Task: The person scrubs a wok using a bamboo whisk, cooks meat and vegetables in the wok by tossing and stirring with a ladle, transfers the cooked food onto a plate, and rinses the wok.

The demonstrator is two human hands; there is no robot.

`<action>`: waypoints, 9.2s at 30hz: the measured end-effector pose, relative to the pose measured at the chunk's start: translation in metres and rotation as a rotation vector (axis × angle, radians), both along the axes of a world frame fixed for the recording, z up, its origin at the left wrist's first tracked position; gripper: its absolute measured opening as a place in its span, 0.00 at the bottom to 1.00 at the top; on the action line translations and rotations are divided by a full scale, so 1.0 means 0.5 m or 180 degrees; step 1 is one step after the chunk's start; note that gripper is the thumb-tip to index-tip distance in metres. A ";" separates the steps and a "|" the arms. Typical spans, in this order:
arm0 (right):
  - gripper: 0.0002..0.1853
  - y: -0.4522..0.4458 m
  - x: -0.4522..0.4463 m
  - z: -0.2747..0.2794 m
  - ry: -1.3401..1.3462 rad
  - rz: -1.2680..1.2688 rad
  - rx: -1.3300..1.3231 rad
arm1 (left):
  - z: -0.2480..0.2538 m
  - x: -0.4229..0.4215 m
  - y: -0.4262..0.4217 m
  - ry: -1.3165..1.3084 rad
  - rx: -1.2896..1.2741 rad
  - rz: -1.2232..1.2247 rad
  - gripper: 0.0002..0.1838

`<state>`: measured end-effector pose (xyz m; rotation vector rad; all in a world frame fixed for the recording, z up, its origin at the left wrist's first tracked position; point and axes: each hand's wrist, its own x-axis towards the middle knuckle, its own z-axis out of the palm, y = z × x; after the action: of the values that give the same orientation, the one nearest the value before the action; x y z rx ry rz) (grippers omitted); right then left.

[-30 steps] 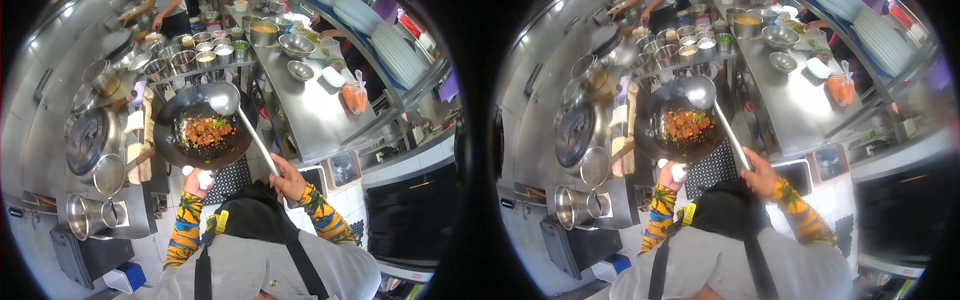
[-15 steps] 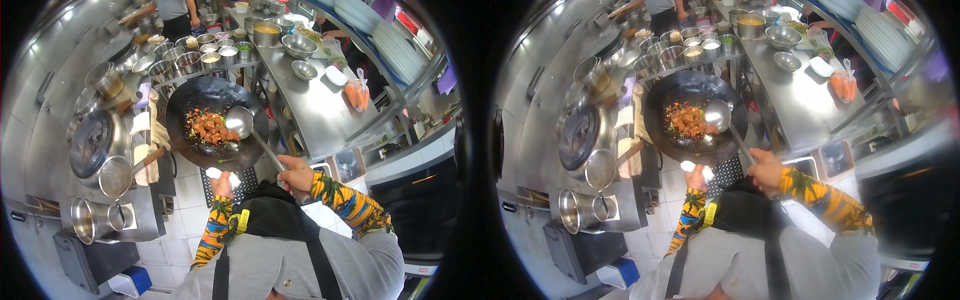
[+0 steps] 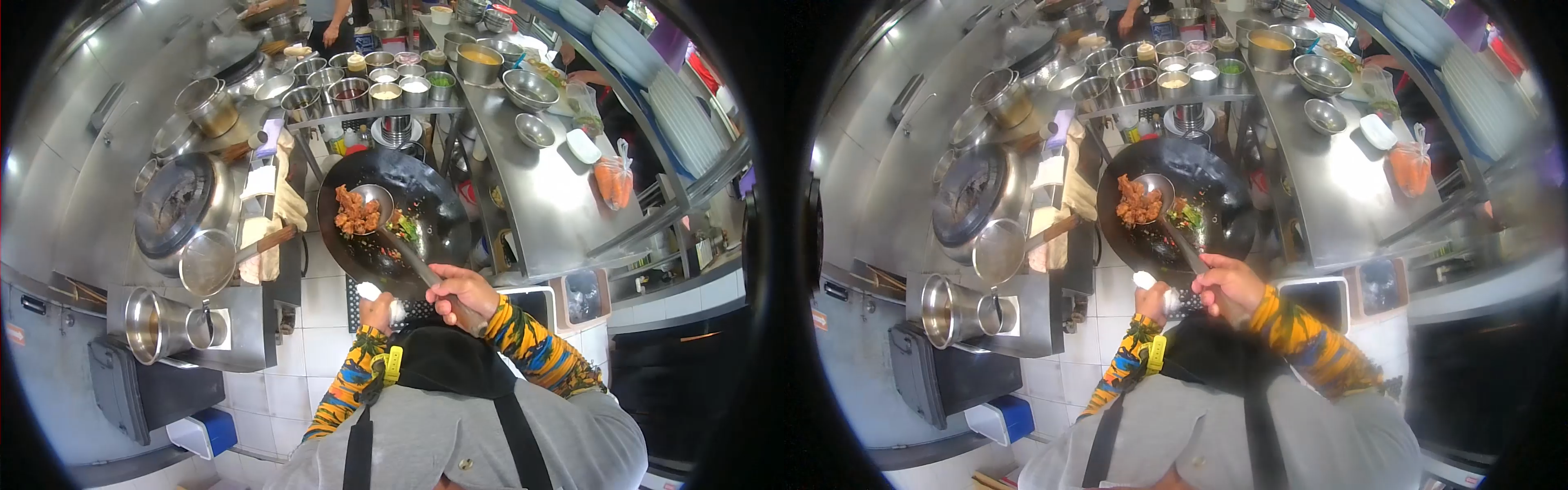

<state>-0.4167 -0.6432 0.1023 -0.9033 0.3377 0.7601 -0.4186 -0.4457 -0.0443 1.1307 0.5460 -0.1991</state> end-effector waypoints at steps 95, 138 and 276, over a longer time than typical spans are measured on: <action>0.36 -0.146 -0.012 -0.134 -0.3356 -0.0210 -0.4633 | -0.021 -0.016 -0.045 -0.0297 0.0072 0.0073 0.03; 0.37 -0.823 0.221 -0.078 -0.0946 -0.2865 -0.3265 | -0.052 0.272 0.114 -0.0856 0.2354 -0.1743 0.18; 0.25 -0.781 0.218 0.007 0.0004 -0.0580 -0.7146 | 0.182 1.127 -1.002 -0.1637 -0.0319 -0.1345 0.11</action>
<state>-0.3079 -1.0339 0.1057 -2.8532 1.3240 -0.1531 0.1452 -0.9466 0.0468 1.1353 -0.1620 -0.2840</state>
